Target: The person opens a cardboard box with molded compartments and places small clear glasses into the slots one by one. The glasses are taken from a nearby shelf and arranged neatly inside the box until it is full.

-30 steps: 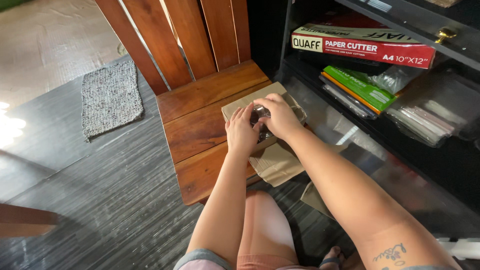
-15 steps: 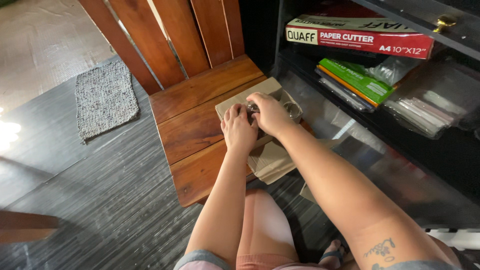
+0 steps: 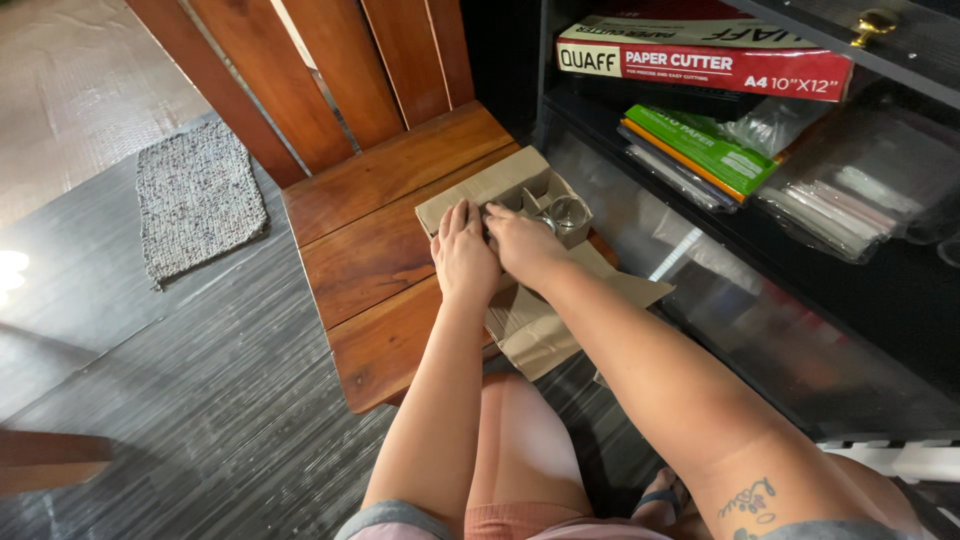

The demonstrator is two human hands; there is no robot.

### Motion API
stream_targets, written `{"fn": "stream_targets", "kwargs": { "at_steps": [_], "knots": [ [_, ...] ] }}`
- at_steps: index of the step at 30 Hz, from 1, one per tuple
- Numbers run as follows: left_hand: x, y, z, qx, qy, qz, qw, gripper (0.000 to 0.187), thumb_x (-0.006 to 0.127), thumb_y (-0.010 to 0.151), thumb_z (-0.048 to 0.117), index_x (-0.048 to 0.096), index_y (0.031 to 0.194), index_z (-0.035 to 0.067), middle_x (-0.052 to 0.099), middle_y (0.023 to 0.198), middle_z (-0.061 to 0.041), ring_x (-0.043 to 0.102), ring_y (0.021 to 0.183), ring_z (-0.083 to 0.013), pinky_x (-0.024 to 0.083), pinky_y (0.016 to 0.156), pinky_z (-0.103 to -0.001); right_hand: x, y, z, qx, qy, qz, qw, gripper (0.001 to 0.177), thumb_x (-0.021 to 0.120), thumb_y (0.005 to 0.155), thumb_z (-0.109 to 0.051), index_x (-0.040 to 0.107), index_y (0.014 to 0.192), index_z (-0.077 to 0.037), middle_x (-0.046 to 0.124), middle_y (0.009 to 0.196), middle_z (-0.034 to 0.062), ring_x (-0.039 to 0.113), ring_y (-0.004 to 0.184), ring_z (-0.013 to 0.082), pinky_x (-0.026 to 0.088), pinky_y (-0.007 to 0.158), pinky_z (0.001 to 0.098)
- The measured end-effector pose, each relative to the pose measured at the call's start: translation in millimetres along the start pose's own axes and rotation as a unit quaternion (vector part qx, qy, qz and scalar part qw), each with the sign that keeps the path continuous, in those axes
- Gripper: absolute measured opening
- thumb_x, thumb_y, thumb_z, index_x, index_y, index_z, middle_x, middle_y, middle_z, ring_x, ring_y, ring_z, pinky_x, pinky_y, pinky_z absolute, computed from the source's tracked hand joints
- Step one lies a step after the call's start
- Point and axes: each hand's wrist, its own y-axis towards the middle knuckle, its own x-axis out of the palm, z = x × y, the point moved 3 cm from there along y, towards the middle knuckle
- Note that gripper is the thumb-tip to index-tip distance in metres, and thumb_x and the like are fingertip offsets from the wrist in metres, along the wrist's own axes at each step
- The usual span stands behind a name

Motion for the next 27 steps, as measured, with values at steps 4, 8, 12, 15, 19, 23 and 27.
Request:
{"fn": "stream_targets", "kwargs": {
  "at_steps": [4,8,12,15,19,23,27],
  "knots": [
    [3,0,-2,0.013,0.055,-0.009,0.998,0.064,0.05,0.093,0.031,0.046,0.155,0.018,0.041,0.158,0.0,0.034,0.149,-0.0196,0.04,0.112,-0.044,2,2,1,-0.004,0.029,-0.012,1.0,0.037,0.041,0.1,-0.02,0.07,0.122,-0.013,0.057,0.152,0.0032,0.062,0.129,0.0306,0.053,0.104,0.0484],
    [3,-2,2,0.024,0.167,-0.031,0.985,0.055,0.039,0.101,0.034,0.047,0.155,0.023,0.045,0.156,0.004,0.038,0.145,-0.0169,0.041,0.106,-0.043,-4,-9,6,-0.022,0.063,-0.019,0.998,0.044,0.034,0.103,-0.02,0.072,0.12,-0.009,0.057,0.151,0.0106,0.053,0.14,0.0324,0.038,0.118,0.0495],
    [3,4,10,0.028,0.185,-0.044,0.981,0.065,0.052,0.099,0.047,0.044,0.156,0.019,0.044,0.155,0.0,0.036,0.146,-0.018,0.043,0.104,-0.046,-19,-16,25,-0.036,0.074,0.019,0.996,0.038,0.045,0.104,-0.019,0.069,0.132,-0.009,0.061,0.147,0.0136,0.05,0.143,0.0332,0.04,0.119,0.0447],
    [8,14,15,-0.014,0.179,-0.115,0.977,0.078,0.057,0.098,0.056,0.036,0.159,0.012,0.038,0.158,-0.005,0.032,0.149,-0.0214,0.038,0.11,-0.046,-38,-32,57,-0.003,0.16,0.035,0.986,0.036,0.051,0.105,-0.022,0.069,0.134,-0.009,0.064,0.143,0.0131,0.052,0.141,0.0327,0.041,0.119,0.0449],
    [14,40,61,0.023,0.134,-0.085,0.987,0.064,0.065,0.092,0.056,0.06,0.137,0.011,0.053,0.134,-0.006,0.046,0.135,-0.0276,0.042,0.107,-0.05,-59,-76,116,0.066,0.211,0.12,0.968,0.032,0.064,0.099,-0.023,0.072,0.128,-0.013,0.071,0.129,0.0116,0.061,0.131,0.03,0.046,0.112,0.0402],
    [26,46,179,0.163,0.051,-0.043,0.984,0.051,0.066,0.083,0.059,0.075,0.112,0.017,0.067,0.109,-0.005,0.067,0.109,-0.0309,0.058,0.087,-0.053,-84,-116,176,0.084,0.177,0.274,0.941,0.025,0.071,0.095,-0.023,0.076,0.119,-0.019,0.077,0.112,0.0041,0.071,0.11,0.026,0.057,0.097,0.0353],
    [59,7,325,0.244,0.081,-0.105,0.961,0.029,0.054,0.091,0.026,0.08,0.093,0.013,0.076,0.092,-0.006,0.078,0.091,-0.03,0.064,0.075,-0.047,-102,-171,254,0.202,0.235,0.355,0.882,0.03,0.073,0.088,-0.014,0.076,0.116,-0.023,0.076,0.109,0.0045,0.072,0.107,0.0238,0.06,0.092,0.0315]
  ]
}}
